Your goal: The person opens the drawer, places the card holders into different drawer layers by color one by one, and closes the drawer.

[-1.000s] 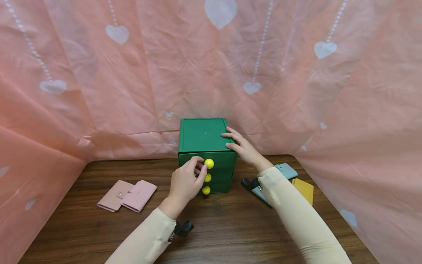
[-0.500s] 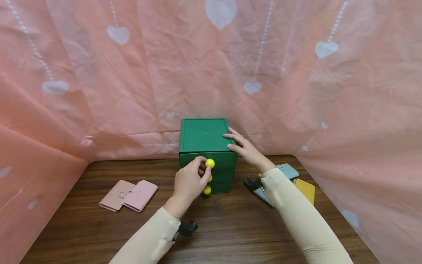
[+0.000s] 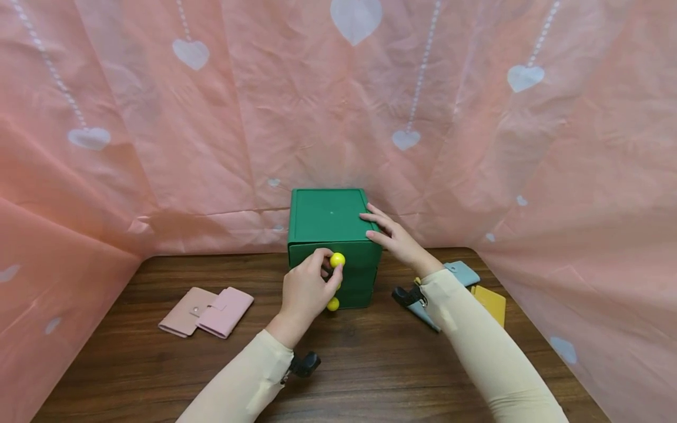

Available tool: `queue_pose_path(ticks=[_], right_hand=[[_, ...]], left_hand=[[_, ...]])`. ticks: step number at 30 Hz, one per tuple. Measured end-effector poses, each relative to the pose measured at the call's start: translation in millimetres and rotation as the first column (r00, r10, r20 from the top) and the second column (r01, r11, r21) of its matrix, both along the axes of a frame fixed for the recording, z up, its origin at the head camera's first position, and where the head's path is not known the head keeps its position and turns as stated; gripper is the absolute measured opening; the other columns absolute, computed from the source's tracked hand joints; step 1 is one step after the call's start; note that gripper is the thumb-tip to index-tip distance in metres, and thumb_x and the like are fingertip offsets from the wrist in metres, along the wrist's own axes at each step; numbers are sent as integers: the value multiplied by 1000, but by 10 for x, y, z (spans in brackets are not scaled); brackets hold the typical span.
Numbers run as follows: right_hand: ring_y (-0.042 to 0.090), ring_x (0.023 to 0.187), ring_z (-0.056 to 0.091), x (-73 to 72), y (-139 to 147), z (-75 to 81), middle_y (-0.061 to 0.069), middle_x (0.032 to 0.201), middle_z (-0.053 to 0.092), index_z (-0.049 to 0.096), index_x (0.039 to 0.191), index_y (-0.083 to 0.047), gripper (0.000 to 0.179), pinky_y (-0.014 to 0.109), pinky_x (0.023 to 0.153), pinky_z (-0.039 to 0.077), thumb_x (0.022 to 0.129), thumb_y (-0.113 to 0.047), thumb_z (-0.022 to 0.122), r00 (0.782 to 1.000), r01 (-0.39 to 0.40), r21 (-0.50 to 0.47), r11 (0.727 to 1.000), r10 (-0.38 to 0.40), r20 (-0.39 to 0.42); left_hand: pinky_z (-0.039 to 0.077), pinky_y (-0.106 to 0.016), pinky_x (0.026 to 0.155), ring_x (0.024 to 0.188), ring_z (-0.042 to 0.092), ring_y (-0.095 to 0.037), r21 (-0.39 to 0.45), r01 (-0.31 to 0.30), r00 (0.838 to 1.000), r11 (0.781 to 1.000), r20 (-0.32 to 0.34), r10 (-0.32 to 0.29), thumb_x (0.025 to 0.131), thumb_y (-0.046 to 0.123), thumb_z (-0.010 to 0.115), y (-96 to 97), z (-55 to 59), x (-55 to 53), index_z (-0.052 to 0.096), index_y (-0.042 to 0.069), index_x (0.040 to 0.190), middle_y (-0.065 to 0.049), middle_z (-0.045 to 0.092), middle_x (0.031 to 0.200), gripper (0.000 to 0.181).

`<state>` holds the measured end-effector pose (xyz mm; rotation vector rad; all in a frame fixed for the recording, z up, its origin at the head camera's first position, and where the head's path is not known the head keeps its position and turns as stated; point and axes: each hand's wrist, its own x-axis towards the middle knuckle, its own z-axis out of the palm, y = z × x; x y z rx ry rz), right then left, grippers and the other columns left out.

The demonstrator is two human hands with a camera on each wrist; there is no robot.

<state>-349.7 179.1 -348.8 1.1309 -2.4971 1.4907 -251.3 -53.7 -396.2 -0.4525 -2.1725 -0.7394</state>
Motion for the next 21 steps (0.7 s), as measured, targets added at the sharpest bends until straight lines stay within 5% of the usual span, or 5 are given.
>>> queue_pose_path(ticks=[5, 15, 21], right_hand=[[31, 153, 12, -18, -6, -4, 14, 167, 10, 41, 151, -2, 48, 58, 114, 29, 106, -16, 49, 1000, 1, -6, 1000, -1, -10], [30, 152, 15, -30, -25, -17, 15, 166, 13, 43, 150, -2, 48, 56, 110, 35, 104, -13, 49, 1000, 15, -23, 1000, -15, -12], [33, 138, 37, -25, -5, 7, 11, 167, 12, 44, 151, -4, 49, 45, 96, 46, 104, -16, 51, 999, 30, -5, 1000, -30, 41]], left_hand=[[47, -26, 49, 64, 61, -7, -3, -19, 1000, 1000, -14, 19, 90, 30, 74, 21, -5, -21, 65, 12, 103, 6, 65, 79, 24], [45, -25, 47, 59, 58, -9, -26, -62, 997, 998, -37, 61, 87, 34, 78, 45, -18, -45, 64, 12, 98, 4, 61, 73, 28], [45, -24, 47, 59, 58, -8, -45, -55, 998, 997, -39, 54, 87, 34, 78, 38, -14, -43, 65, 12, 98, 5, 62, 73, 28]])
